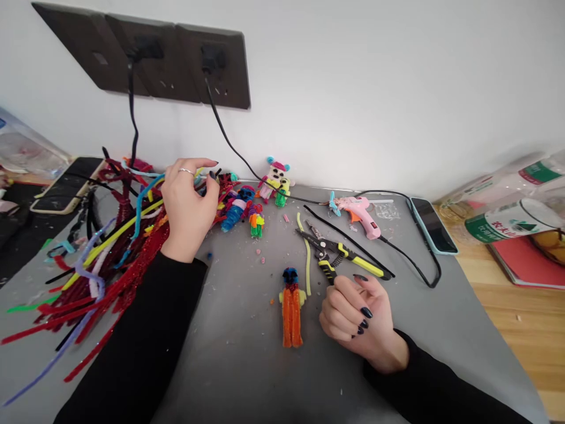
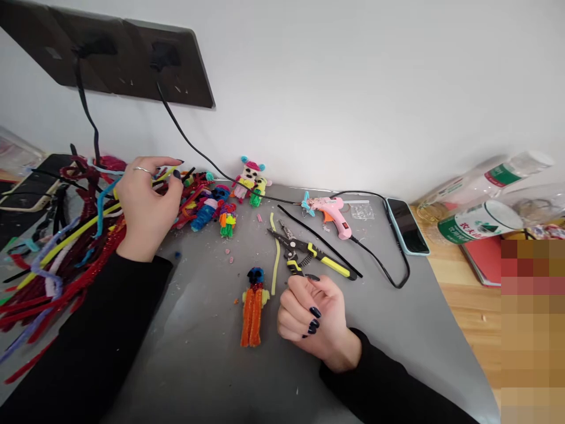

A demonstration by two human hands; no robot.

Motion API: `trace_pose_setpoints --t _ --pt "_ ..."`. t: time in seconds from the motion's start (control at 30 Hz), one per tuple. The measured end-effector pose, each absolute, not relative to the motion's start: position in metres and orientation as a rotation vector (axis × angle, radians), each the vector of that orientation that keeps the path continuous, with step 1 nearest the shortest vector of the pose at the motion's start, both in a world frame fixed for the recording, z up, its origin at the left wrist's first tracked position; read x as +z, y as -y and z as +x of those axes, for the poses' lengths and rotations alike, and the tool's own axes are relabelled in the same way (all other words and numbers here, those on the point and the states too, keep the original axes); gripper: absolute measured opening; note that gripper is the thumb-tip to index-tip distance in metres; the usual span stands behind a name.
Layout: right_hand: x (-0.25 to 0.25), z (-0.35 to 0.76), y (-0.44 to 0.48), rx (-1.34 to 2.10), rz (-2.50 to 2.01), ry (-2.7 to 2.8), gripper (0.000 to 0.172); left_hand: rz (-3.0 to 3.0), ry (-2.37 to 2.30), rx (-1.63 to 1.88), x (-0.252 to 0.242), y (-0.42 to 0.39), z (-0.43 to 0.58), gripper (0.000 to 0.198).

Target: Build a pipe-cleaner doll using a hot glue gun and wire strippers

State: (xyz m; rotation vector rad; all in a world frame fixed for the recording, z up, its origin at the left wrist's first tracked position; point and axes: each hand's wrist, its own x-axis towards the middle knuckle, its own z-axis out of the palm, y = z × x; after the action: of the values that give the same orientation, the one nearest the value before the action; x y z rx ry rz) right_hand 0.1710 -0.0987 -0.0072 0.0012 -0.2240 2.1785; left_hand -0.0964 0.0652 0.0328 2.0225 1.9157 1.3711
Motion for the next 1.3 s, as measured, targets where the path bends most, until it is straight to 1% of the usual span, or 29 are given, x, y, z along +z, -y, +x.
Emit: trace_pose_setpoints --t 0.3,0.4,0.47,0.5,0.57,0.67,0.73,0.8,0.87,0.93,1.03,1.13,1.3 --pt "-0.005 0.167 0.097 2.181 0.105 0.243 0.051 2.004 -1.869 1.515 0.026 -0.068 -0.096 0.028" --pt "-0.005 0.166 0.097 2.178 0.128 0.230 0.051 1.958 -1.788 1.512 0.029 -0.065 -0.095 0.025" --pt "-0.005 0.166 0.097 2.179 0.146 0.222 0.051 1.943 -1.679 1.441 0.033 -0.060 -0.092 0.020" --pt "-0.005 0.166 0.097 2.181 0.158 0.218 0.051 1.964 -1.578 1.377 0.036 -0.057 -0.090 0.018" --pt "-0.005 0.165 0.097 2.185 0.179 0.208 0.050 2.012 -1.253 1.121 0.041 -0.050 -0.084 0.018" --pt "-0.006 0.165 0.098 2.185 0.189 0.196 0.050 2.029 -0.670 0.567 0.043 -0.040 -0.071 0.029" --pt "-0.008 0.164 0.099 2.183 0.191 0.195 0.050 2.049 -0.423 0.334 0.040 -0.036 -0.063 0.032" --pt "-0.010 0.165 0.099 2.185 0.183 0.202 0.050 2.064 -0.261 0.189 0.033 -0.032 -0.055 0.044" --pt "-0.011 0.164 0.100 2.193 0.164 0.203 0.049 2.101 -0.206 0.074 0.028 -0.029 -0.049 0.052" --pt "-0.012 0.164 0.100 2.199 0.138 0.191 0.049 2.149 -0.204 -0.012 0.024 -0.026 -0.043 0.053" --pt "-0.011 0.164 0.101 2.195 0.108 0.171 0.048 2.219 -0.235 -0.069 0.023 -0.021 -0.038 0.041" --pt "-0.010 0.164 0.101 2.183 0.098 0.171 0.048 2.238 -0.284 -0.034 0.025 -0.022 -0.040 0.031" --pt "-0.009 0.167 0.102 2.213 0.003 0.163 0.049 1.967 -0.214 0.232 0.033 -0.034 -0.056 0.021"
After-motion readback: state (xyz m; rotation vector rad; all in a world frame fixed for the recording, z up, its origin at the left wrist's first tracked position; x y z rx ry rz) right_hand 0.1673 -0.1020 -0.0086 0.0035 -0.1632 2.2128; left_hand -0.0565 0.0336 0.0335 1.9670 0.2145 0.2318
